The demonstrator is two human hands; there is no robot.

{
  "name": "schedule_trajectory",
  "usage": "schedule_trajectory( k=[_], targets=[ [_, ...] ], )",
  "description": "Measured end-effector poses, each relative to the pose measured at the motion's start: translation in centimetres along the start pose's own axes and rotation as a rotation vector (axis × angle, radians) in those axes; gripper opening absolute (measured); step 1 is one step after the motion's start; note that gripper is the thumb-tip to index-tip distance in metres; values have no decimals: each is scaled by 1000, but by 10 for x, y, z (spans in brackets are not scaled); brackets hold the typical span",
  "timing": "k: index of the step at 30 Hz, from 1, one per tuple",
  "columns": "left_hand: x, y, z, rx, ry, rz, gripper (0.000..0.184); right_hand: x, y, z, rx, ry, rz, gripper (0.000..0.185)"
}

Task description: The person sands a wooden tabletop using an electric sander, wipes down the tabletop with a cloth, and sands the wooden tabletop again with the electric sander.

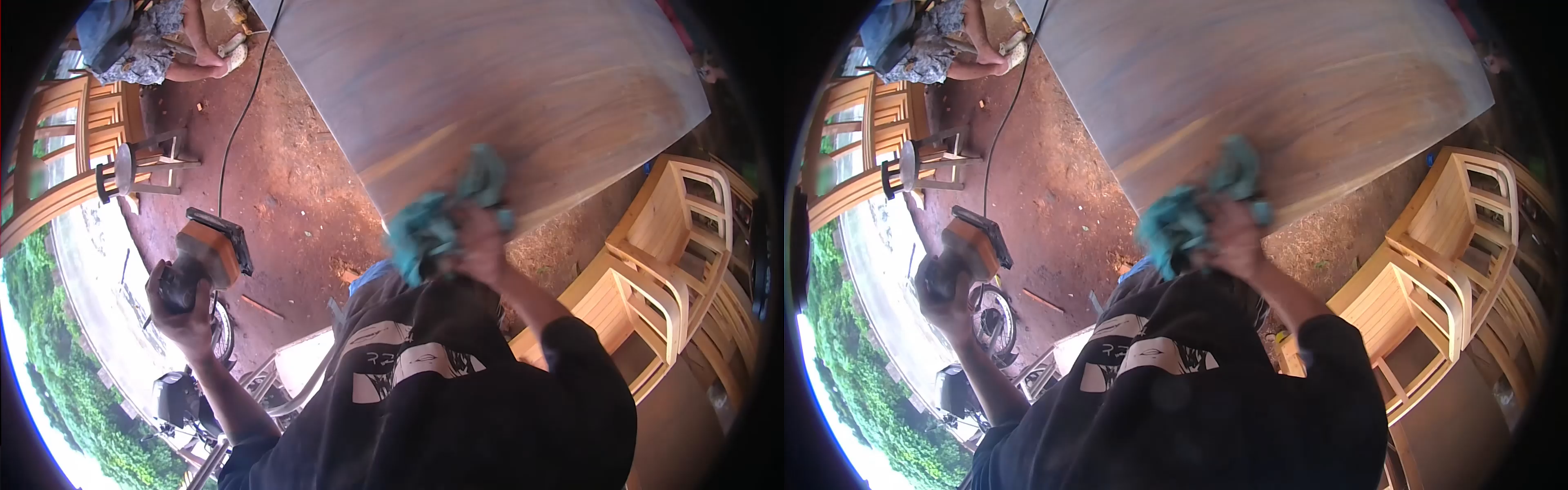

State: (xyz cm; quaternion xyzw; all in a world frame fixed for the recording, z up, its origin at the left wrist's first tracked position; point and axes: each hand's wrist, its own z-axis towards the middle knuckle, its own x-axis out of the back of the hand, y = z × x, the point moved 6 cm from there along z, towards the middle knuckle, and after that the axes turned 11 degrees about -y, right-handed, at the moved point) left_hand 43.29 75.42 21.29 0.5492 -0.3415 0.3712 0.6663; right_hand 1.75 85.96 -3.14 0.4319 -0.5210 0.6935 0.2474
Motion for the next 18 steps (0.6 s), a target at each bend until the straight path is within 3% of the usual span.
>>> schedule_trajectory(
  k=[2, 6, 8, 13, 18],
  targets=[
    [0, -8, -4, -1, -3, -13, 58, -35, -57, 33, 182, -309, 104, 41],
    [-1, -16, -5, 9, -8, -68, 58, -53, -75, 39, 263, -269, 39, 43],
    [-5, -18, -8, 3, -17, -96, 58, -30, -43, 2, 136, -373, 52, 36],
    [-10, -23, -17, 64, -25, -141, 59, 16, 16, -66, -44, -245, -64, 35],
    [-9, -10, -23, -2, -21, -30, 57, -1, -21, 3, -29, -253, 49, 40]
  ],
)
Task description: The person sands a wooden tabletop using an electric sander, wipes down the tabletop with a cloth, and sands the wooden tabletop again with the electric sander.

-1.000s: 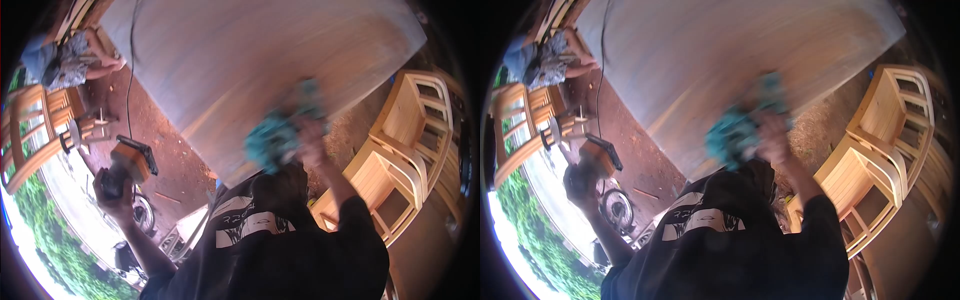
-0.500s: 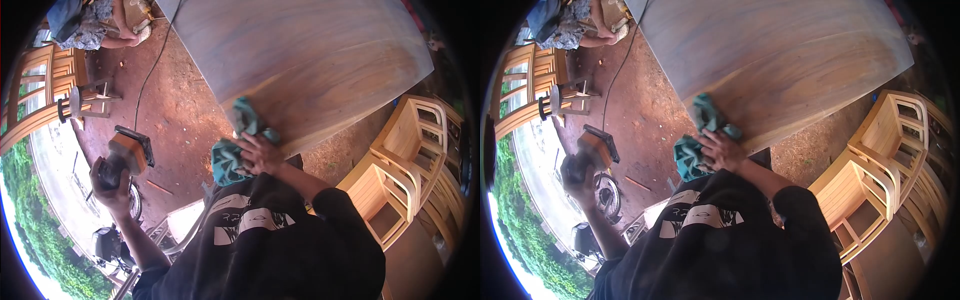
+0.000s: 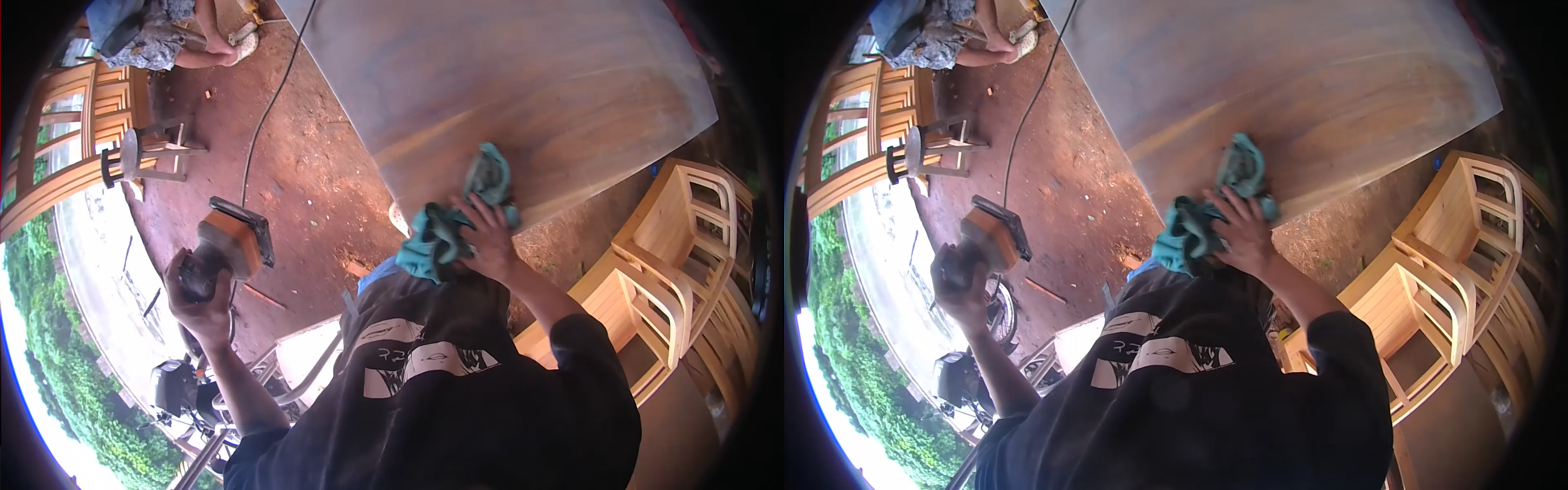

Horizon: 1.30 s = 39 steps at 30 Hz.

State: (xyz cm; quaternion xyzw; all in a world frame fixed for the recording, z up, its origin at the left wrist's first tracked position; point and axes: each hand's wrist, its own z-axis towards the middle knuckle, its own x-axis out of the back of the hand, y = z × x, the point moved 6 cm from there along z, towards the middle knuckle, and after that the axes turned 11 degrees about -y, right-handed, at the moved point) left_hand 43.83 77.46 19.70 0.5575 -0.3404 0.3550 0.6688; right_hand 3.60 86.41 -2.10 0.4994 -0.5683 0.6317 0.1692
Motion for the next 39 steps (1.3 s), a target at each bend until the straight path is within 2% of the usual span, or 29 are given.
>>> schedule_trajectory(
  k=[1, 3, 5, 7, 9, 11, 14, 16, 18, 19, 20, 24, 27, 29, 30, 33, 37, 39],
  targets=[
    [0, 1, 2, 0, -8, -4, 58, 0, -10, 24, 6, -12, -1, 42],
    [-1, 9, 7, -12, -23, -16, 58, 2, -19, 74, 65, 121, -48, 44],
    [-2, 34, 17, -70, -23, 44, 59, 18, -22, 124, 42, 277, 36, 43],
    [-11, 57, 29, -146, -37, 14, 60, 21, -15, 168, -184, 279, -22, 47],
    [-23, 98, 42, -243, -47, 30, 62, 27, -28, 176, -168, 218, -75, 46],
    [-40, 147, 59, -404, -70, 64, 63, 0, -28, 165, 39, 230, -116, 40],
    [-81, 232, 86, -581, -198, 59, 65, -24, -30, 112, 191, 208, -25, 36],
    [-118, 300, 96, -668, -305, 191, 64, -35, -28, 80, 198, 226, 21, 38],
    [-176, 355, 103, -873, -432, 75, 62, -26, -23, 52, 163, 197, 97, 48],
    [-208, 383, 106, -864, -561, -95, 59, -21, -24, 48, 138, 174, 154, 56],
    [-245, 405, 105, -905, -619, -85, 57, -21, -21, 43, 135, 246, 221, 44],
    [-374, 496, 71, -1050, -818, -83, 52, -27, -16, 46, 156, 388, 354, 29],
    [-445, 535, 49, -1101, -795, 142, 53, -30, -14, 49, 153, 453, 398, 28],
    [-467, 552, 37, -1047, -744, 289, 55, -36, -10, 55, 149, 510, 454, 27],
    [-470, 556, 35, -997, -807, 309, 63, -39, -9, 57, 143, 541, 482, 27],
    [-465, 546, 39, -1150, -799, 256, 71, -31, -11, 60, 57, 551, 431, 33],
    [-403, 495, 69, -1279, -752, 103, 69, -2, 1, 66, -128, 625, 321, 35],
    [-366, 431, 88, -1265, -913, 166, 67, 15, 7, 75, -213, 643, 220, 37]
  ],
)
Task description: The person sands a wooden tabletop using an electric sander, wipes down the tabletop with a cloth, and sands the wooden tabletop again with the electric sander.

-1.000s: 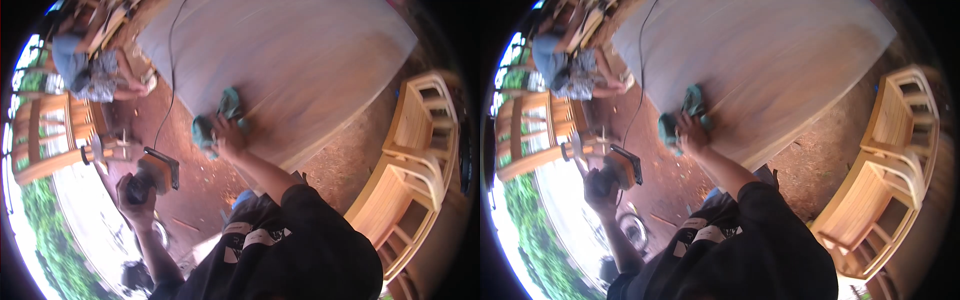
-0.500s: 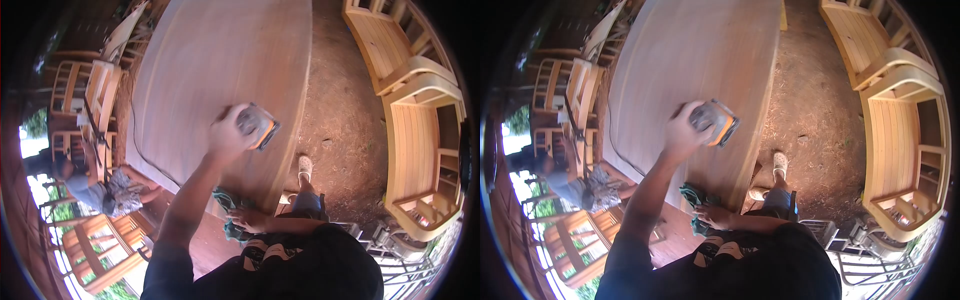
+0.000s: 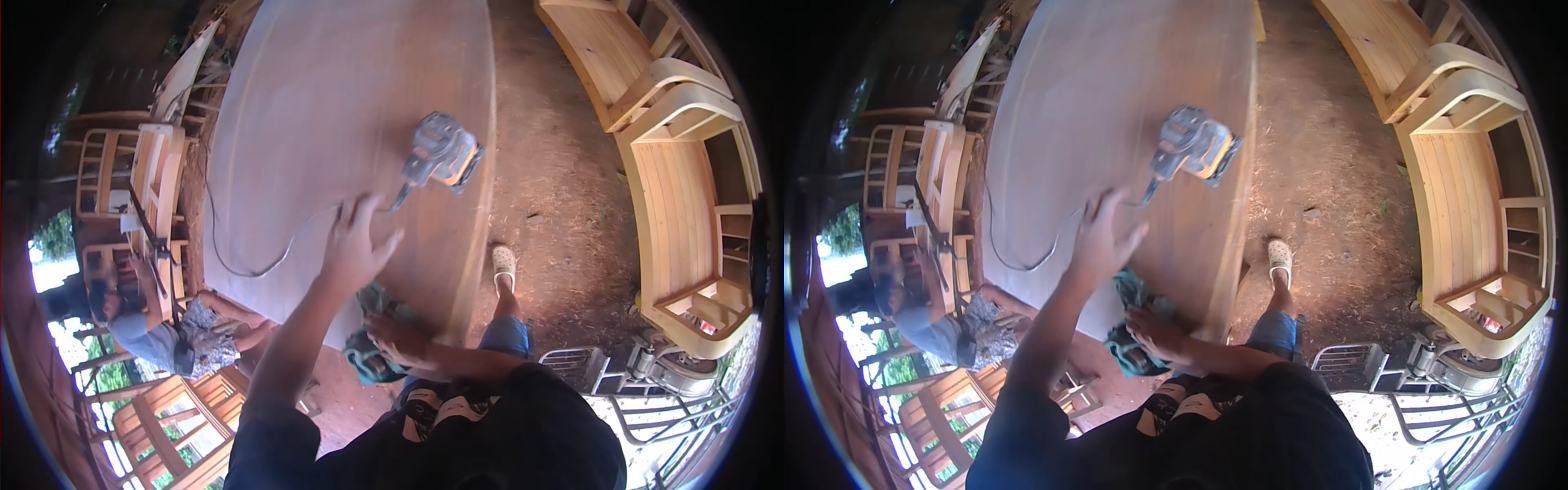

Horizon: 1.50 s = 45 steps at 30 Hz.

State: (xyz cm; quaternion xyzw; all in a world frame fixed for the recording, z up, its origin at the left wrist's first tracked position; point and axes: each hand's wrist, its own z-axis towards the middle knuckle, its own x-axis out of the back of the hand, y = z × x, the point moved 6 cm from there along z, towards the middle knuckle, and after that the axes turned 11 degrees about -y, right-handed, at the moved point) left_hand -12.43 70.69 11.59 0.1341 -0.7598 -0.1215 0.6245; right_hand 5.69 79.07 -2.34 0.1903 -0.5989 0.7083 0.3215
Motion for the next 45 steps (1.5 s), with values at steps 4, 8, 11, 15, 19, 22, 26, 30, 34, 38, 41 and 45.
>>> schedule_trajectory(
  k=[4, 8, 11, 15, 19, 22, 26, 30, 34, 38, 41, 45],
  targets=[
    [-62, -53, -161, -22, -102, -80, 71, -35, 2, 40, -201, 16, -21, 53],
    [-118, -102, -250, -119, 115, -158, 73, -13, -9, 49, -274, 123, 92, 67],
    [-120, -133, -277, -38, 136, -49, 58, -16, -16, 30, -281, 261, 422, 65],
    [-94, -199, -311, 106, 394, -214, 36, 69, 28, 26, -535, 524, -224, 69],
    [-38, -272, -377, 470, 528, -1195, 25, 160, 72, 16, -844, 824, -250, 76],
    [44, -243, -405, 237, 719, -942, 28, 192, 78, 28, -927, 885, -170, 71],
    [114, -185, -403, 182, 747, -839, 32, 155, 102, 9, -881, 1070, -134, 66],
    [88, -134, -371, 60, 278, -899, 42, 107, 104, -28, -991, 1062, -162, 64],
    [-11, -57, -296, -10, -183, -598, 76, 101, 86, -80, -1136, 1066, -56, 61],
    [-100, -36, -229, -124, 52, -226, 93, 87, 74, -130, -999, 1058, -168, 59],
    [-166, -28, -186, -250, 73, -233, 74, 79, 77, -160, -1059, 1088, -65, 50],
    [-172, -33, -184, -232, 119, -216, 58, 93, 78, -175, -1000, 1095, -6, 47]
  ],
)
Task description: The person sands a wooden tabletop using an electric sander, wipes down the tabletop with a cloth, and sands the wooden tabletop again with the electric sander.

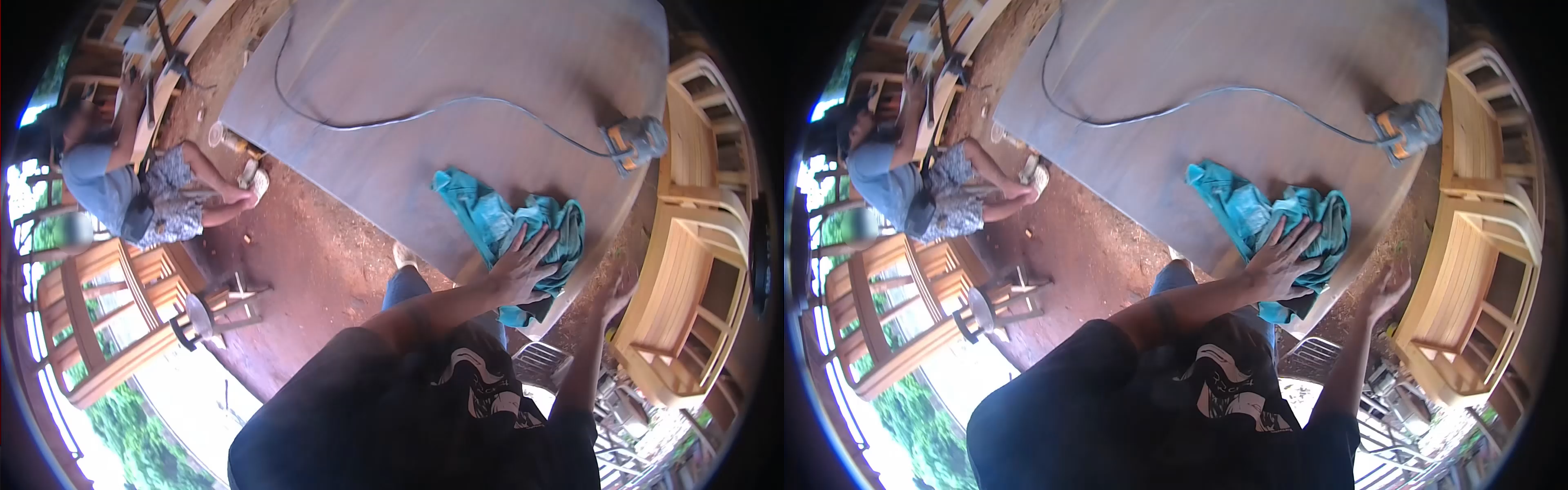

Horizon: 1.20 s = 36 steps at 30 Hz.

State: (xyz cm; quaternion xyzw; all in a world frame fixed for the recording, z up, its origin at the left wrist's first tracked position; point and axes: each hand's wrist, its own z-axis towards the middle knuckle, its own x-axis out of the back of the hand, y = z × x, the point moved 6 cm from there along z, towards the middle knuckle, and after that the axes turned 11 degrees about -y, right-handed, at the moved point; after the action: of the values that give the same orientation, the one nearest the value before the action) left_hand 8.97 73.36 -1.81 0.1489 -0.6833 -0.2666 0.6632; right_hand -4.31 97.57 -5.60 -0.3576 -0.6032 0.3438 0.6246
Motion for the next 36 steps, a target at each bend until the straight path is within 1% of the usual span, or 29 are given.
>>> schedule_trajectory(
  k=[2, 3, 5, 7, 9, 10, 13, 15, 16, 17, 18, 19, 20, 21, 22, 23, 24, 25, 26, 27, 28, 30, 32, 33, 34, 35, 36],
  targets=[
    [6, -24, -11, -49, 15, 30, 56, 8, 23, 11, 70, -92, -31, 46],
    [20, -43, -20, -7, 76, 53, 57, 14, 33, 16, 103, -133, -52, 46],
    [62, -94, -58, 72, 185, 92, 58, 23, 37, 12, 60, -89, -180, 45],
    [107, -156, -94, 211, 162, 138, 59, 24, 38, 1, -20, -69, -273, 46],
    [159, -218, -128, 324, 111, 224, 63, 21, 43, -21, -146, -52, -332, 46],
    [183, -250, -147, 345, 130, 282, 64, 19, 40, -35, -151, -43, -438, 47],
    [245, -346, -190, 441, 180, 413, 70, 4, 52, -87, -130, 20, -438, 44],
    [274, -409, -218, 494, 253, 451, 73, -9, 37, -114, -53, -95, -537, 46],
    [292, -433, -227, 531, 267, 484, 74, -17, 24, -130, -24, -72, -534, 54],
    [311, -456, -235, 564, 280, 521, 74, -21, 14, -142, -52, -36, -624, 58],
    [327, -490, -247, 704, 226, 510, 76, -26, 1, -151, -73, -36, -606, 53],
    [340, -523, -265, 831, 245, 499, 78, -28, -13, -161, -97, -33, -584, 50],
    [354, -558, -284, 957, 267, 490, 80, -35, -39, -165, -161, -85, -633, 51],
    [370, -595, -304, 1070, 269, 482, 85, -35, -47, -170, -182, -75, -621, 51],
    [385, -627, -327, 1157, 343, 462, 88, -34, -52, -176, -202, -63, -608, 50],
    [405, -640, -337, 1244, 376, 429, 89, -32, -56, -180, -222, -52, -596, 50],
    [422, -653, -345, 1274, 469, 311, 90, -33, -60, -185, -231, -39, -583, 50],
    [424, -683, -360, 1316, 479, 198, 87, -34, -64, -186, -180, -45, -682, 57],
    [428, -715, -372, 1360, 485, 90, 85, -36, -68, -189, -178, -63, -716, 60],
    [431, -723, -375, 1401, 501, -16, 83, -39, -72, -190, -170, -81, -742, 63],
    [430, -718, -377, 1371, 528, 28, 80, -36, -65, -191, -157, -83, -704, 67],
    [418, -676, -373, 1299, 585, 116, 73, -29, -61, -196, -172, -73, -712, 67],
    [383, -620, -358, 898, 629, 544, 62, -23, -53, -198, -181, -64, -685, 65],
    [357, -577, -341, 768, 596, 544, 59, -20, -45, -202, -193, -41, -613, 63],
    [319, -541, -325, 793, 505, 683, 57, -20, -43, -205, -186, -23, -614, 62],
    [299, -464, -284, 560, 464, 718, 56, -24, -46, -205, -177, -6, -612, 62],
    [258, -413, -262, 406, 491, 733, 56, -24, -38, -205, -154, -26, -594, 58]
  ],
)
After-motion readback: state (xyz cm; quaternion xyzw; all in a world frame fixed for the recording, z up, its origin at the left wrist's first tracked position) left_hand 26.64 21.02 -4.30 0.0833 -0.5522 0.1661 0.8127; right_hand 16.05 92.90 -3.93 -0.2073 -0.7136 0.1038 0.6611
